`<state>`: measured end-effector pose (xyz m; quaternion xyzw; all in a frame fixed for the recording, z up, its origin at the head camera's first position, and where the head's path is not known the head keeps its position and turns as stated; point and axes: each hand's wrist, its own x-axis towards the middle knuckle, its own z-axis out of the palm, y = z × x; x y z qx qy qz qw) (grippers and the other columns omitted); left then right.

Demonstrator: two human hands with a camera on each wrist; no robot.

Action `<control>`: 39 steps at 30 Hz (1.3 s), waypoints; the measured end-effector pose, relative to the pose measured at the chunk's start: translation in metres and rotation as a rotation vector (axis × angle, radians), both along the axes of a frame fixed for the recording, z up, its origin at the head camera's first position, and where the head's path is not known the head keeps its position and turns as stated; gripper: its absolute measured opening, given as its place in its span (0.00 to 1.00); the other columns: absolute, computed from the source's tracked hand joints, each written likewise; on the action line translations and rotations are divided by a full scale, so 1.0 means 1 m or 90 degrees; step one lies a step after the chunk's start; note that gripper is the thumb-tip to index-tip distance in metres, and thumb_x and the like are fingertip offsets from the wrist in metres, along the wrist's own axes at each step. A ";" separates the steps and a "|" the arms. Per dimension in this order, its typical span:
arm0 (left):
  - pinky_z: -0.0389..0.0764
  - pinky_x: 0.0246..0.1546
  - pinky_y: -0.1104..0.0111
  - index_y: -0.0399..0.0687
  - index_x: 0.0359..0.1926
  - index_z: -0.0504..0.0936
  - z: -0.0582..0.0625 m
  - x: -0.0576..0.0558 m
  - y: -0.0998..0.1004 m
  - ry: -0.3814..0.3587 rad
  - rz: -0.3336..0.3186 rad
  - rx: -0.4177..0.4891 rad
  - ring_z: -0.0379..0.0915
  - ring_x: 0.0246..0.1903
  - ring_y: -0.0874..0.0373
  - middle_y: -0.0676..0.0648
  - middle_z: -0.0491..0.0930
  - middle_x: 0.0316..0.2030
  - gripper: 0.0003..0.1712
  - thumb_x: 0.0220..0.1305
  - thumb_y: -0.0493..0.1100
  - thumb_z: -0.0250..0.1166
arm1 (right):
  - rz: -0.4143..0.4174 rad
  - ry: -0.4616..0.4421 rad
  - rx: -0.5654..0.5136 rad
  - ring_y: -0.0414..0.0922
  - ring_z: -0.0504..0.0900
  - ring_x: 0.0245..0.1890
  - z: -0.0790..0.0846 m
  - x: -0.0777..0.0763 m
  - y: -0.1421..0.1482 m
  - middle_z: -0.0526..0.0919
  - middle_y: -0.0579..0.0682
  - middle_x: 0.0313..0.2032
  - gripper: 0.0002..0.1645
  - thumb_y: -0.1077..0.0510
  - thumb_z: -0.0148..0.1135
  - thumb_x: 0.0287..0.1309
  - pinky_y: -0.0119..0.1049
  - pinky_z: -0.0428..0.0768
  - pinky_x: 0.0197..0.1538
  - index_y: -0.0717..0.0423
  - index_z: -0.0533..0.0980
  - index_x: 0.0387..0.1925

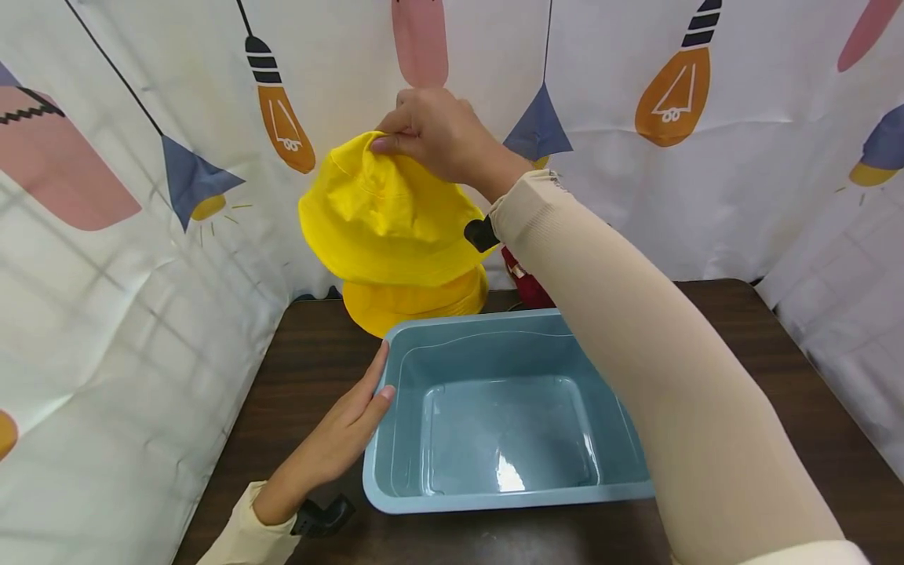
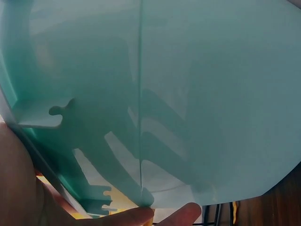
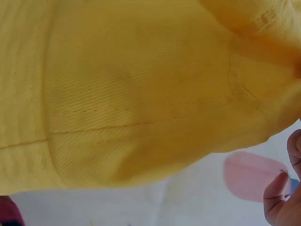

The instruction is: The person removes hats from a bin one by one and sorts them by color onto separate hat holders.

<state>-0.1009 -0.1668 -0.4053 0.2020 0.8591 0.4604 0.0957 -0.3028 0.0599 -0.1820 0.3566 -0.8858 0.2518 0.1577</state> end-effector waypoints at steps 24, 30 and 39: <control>0.53 0.75 0.43 0.62 0.82 0.34 0.000 -0.002 0.002 0.007 -0.003 -0.005 0.41 0.81 0.52 0.58 0.36 0.82 0.40 0.82 0.56 0.45 | -0.033 -0.115 0.131 0.48 0.74 0.41 -0.086 -0.020 -0.008 0.77 0.48 0.42 0.30 0.35 0.52 0.72 0.46 0.66 0.46 0.37 0.74 0.70; 0.66 0.69 0.39 0.66 0.82 0.33 0.007 -0.002 -0.001 0.015 0.015 -0.087 0.59 0.74 0.47 0.49 0.50 0.80 0.42 0.80 0.62 0.45 | -0.072 -0.122 0.019 0.50 0.69 0.39 -0.090 -0.014 0.002 0.72 0.53 0.43 0.38 0.34 0.47 0.75 0.42 0.65 0.43 0.43 0.60 0.79; 0.70 0.67 0.44 0.52 0.83 0.42 0.060 -0.035 -0.019 0.195 0.137 -0.169 0.68 0.63 0.45 0.40 0.60 0.75 0.39 0.82 0.61 0.40 | -0.103 -0.144 -0.105 0.50 0.68 0.40 -0.110 0.006 0.027 0.72 0.56 0.41 0.38 0.38 0.45 0.78 0.41 0.66 0.41 0.53 0.60 0.78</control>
